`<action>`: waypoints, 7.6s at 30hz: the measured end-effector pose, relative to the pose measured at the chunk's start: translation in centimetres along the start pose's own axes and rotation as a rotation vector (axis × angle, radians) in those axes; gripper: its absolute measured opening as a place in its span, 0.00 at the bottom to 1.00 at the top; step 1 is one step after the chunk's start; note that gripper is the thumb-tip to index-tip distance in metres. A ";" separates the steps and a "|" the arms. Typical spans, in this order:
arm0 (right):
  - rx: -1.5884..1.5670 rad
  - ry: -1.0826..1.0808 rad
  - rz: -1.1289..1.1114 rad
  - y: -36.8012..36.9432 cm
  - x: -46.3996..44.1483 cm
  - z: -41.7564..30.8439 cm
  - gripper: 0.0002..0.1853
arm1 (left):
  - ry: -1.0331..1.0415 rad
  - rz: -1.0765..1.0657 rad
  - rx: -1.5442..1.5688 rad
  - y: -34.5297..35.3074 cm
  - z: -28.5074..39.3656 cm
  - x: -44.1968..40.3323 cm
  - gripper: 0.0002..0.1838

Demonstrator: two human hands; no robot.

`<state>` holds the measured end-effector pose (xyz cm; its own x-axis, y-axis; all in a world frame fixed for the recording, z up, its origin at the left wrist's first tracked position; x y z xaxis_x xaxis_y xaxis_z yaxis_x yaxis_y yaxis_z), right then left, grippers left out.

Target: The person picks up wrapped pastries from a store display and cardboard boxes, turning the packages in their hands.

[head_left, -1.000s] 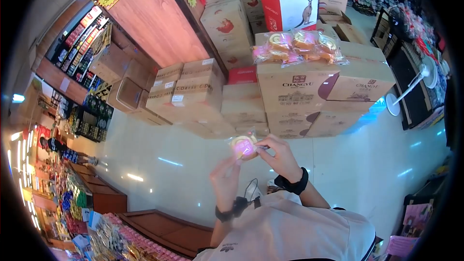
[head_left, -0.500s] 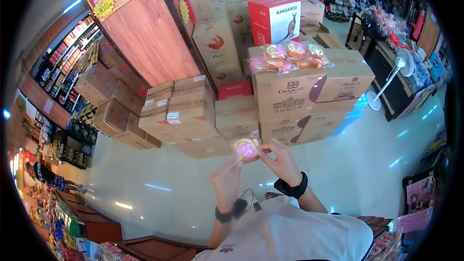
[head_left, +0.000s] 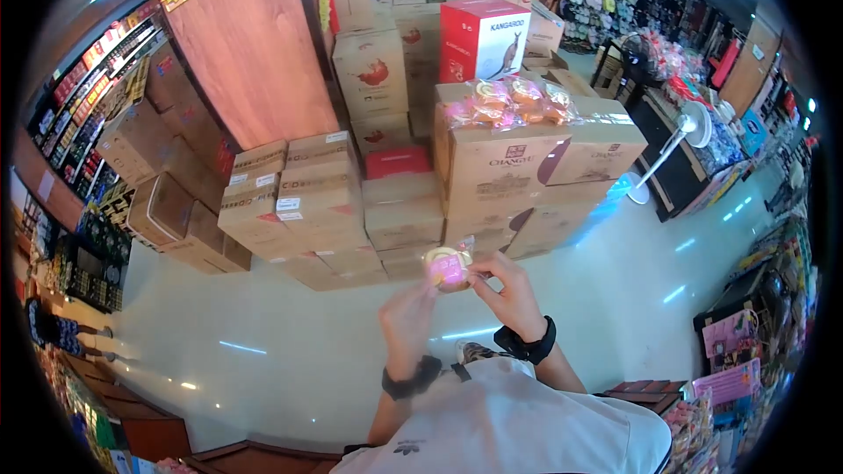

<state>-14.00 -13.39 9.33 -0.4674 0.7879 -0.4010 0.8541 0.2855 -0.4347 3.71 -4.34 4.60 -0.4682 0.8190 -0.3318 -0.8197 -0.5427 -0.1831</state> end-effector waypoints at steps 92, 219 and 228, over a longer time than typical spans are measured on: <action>0.355 -0.160 0.347 -16.5 -29.7 15.7 0.10 | 0.510 -0.078 -0.153 23.1 2.4 -36.0 0.10; 0.334 0.924 1.479 -6.4 22.2 0.5 0.20 | 0.506 -2.099 0.441 34.8 10.3 6.4 0.11; 0.459 0.881 1.827 -1.7 30.9 -5.4 0.18 | 0.695 -2.288 0.361 31.3 11.2 16.5 0.14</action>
<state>-28.68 13.43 2.09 0.9865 -0.0235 -0.1623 -0.0648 -0.9650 -0.2540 -33.41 -5.73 3.72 0.9285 -0.3650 -0.0681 0.2926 0.8323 -0.4708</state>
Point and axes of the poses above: each hand's wrist, its own x-axis away from the middle knuckle, its own y-axis out of the palm, z = x × y, the point moved 7 cm from there along -x, towards the middle knuckle, and after that the axes turned 2 degrees about -z, right-handed, at the moved point
